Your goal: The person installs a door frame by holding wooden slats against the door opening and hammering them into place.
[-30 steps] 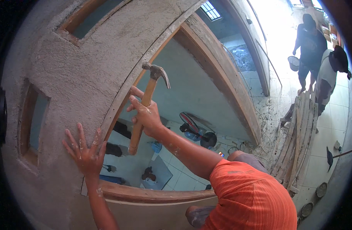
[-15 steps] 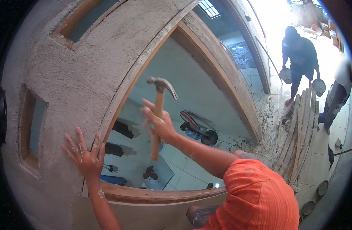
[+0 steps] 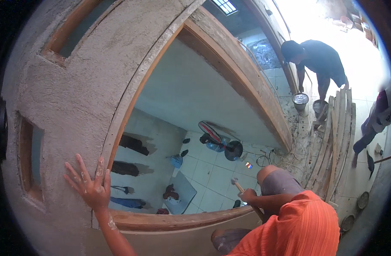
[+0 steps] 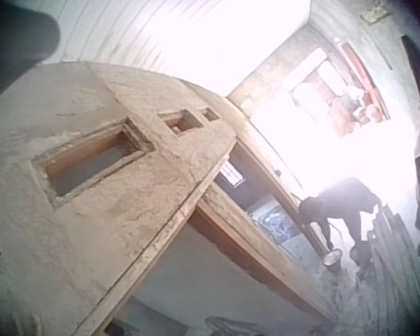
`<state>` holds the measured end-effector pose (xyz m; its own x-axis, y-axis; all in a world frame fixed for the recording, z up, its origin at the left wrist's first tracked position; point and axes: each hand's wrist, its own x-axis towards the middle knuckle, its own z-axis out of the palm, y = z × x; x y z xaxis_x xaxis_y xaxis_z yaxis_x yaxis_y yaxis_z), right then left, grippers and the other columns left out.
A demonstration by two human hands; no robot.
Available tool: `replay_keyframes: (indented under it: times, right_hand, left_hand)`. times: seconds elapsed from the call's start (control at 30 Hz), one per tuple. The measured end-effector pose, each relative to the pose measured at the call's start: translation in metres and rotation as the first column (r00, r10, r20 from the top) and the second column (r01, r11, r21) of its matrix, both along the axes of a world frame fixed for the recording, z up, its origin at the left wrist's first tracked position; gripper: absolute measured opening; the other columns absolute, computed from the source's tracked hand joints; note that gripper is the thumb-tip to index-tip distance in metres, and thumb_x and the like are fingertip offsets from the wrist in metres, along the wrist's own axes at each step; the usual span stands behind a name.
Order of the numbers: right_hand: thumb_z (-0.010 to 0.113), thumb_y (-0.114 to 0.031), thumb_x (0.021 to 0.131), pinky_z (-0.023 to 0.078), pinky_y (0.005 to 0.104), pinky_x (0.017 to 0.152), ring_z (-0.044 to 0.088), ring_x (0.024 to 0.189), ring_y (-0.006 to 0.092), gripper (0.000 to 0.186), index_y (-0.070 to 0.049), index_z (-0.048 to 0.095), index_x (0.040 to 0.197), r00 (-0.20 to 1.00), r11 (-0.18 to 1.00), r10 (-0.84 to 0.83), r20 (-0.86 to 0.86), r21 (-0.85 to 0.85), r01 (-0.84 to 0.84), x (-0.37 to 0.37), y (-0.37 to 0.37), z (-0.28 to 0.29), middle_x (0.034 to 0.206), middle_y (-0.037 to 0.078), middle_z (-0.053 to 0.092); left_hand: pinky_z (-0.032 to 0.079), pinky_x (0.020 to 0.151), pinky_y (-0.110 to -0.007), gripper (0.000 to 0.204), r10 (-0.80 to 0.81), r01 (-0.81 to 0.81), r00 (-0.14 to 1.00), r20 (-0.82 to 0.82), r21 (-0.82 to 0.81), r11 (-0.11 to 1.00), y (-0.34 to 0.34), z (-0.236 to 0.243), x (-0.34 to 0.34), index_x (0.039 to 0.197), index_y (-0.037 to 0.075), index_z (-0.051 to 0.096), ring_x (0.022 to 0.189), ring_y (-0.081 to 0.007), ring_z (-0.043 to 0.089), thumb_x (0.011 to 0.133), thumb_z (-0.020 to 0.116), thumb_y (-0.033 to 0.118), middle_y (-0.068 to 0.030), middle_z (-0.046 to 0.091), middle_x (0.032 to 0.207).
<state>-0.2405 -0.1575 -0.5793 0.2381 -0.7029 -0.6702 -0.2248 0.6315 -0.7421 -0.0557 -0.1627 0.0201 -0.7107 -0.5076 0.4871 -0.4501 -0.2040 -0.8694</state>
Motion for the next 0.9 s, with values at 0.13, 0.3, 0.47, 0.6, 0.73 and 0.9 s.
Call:
replay_keyframes:
  times: [0.13,0.3,0.47,0.6,0.73,0.9]
  right_hand:
    - [0.073,-0.039,0.088,0.054,0.0339,0.047,0.063,0.055,0.02,0.044,0.005,0.069,0.095,0.989,0.983,0.147,0.026,0.104,-0.149,0.009,0.012,-0.016,0.074,0.009,0.067]
    - [0.07,-0.036,0.087,0.055,0.037,0.048,0.066,0.058,0.0224,0.043,0.006,0.069,0.092,0.979,0.978,0.203,0.017,0.042,-0.204,0.01,0.008,-0.01,0.073,0.012,0.068]
    - [0.074,-0.045,0.085,0.058,0.0416,0.059,0.07,0.066,0.0285,0.053,0.006,0.068,0.098,0.98,0.989,0.144,-0.141,0.002,-0.145,0.014,0.009,-0.012,0.079,0.016,0.07]
    - [0.075,-0.056,0.082,0.054,0.0475,0.089,0.069,0.102,0.0415,0.069,0.003,0.063,0.114,0.931,0.937,0.217,-0.295,-0.205,-0.283,0.015,0.013,-0.016,0.108,0.024,0.07]
    - [0.076,-0.056,0.08,0.054,0.048,0.089,0.068,0.104,0.0397,0.071,0.003,0.062,0.116,0.945,0.928,0.227,-0.235,-0.242,-0.283,0.01,0.014,-0.015,0.109,0.024,0.069]
    - [0.077,-0.054,0.081,0.054,0.0463,0.086,0.069,0.1,0.0377,0.069,0.003,0.061,0.117,0.941,0.933,0.261,-0.214,-0.194,-0.303,0.0,0.011,-0.005,0.106,0.023,0.069]
  left_hand:
    - [0.018,0.119,-0.069,0.038,0.008,-0.008,1.0,0.012,-0.005,1.0,0.0,0.001,0.001,0.131,0.047,0.064,0.152,-0.0448,0.02,0.093,0.065,0.047,-0.0065,0.033,0.164]
    - [0.018,0.118,-0.072,0.044,0.067,-0.067,0.998,-0.003,-0.01,0.998,-0.002,0.001,0.006,0.134,0.055,0.058,0.15,-0.0498,0.021,0.091,0.067,0.05,-0.0064,0.035,0.163]
    - [0.016,0.12,-0.069,0.04,0.02,-0.02,1.0,0.012,-0.007,1.0,-0.002,0.0,0.006,0.134,0.047,0.062,0.152,-0.0451,0.02,0.094,0.064,0.049,-0.0067,0.033,0.164]
    - [0.016,0.12,-0.069,0.039,0.014,-0.014,1.0,0.007,-0.007,1.0,0.0,0.001,0.003,0.134,0.046,0.063,0.152,-0.0457,0.02,0.095,0.063,0.048,-0.0074,0.032,0.164]
    - [0.016,0.12,-0.07,0.039,0.009,-0.009,1.0,0.012,0.001,1.0,0.0,0.002,0.001,0.134,0.046,0.062,0.152,-0.0462,0.019,0.095,0.063,0.048,-0.0082,0.032,0.164]
    - [0.017,0.119,-0.07,0.04,0.01,-0.01,1.0,0.02,-0.004,1.0,0.001,0.002,0.0,0.135,0.046,0.062,0.152,-0.0462,0.018,0.094,0.063,0.049,-0.0079,0.031,0.165]
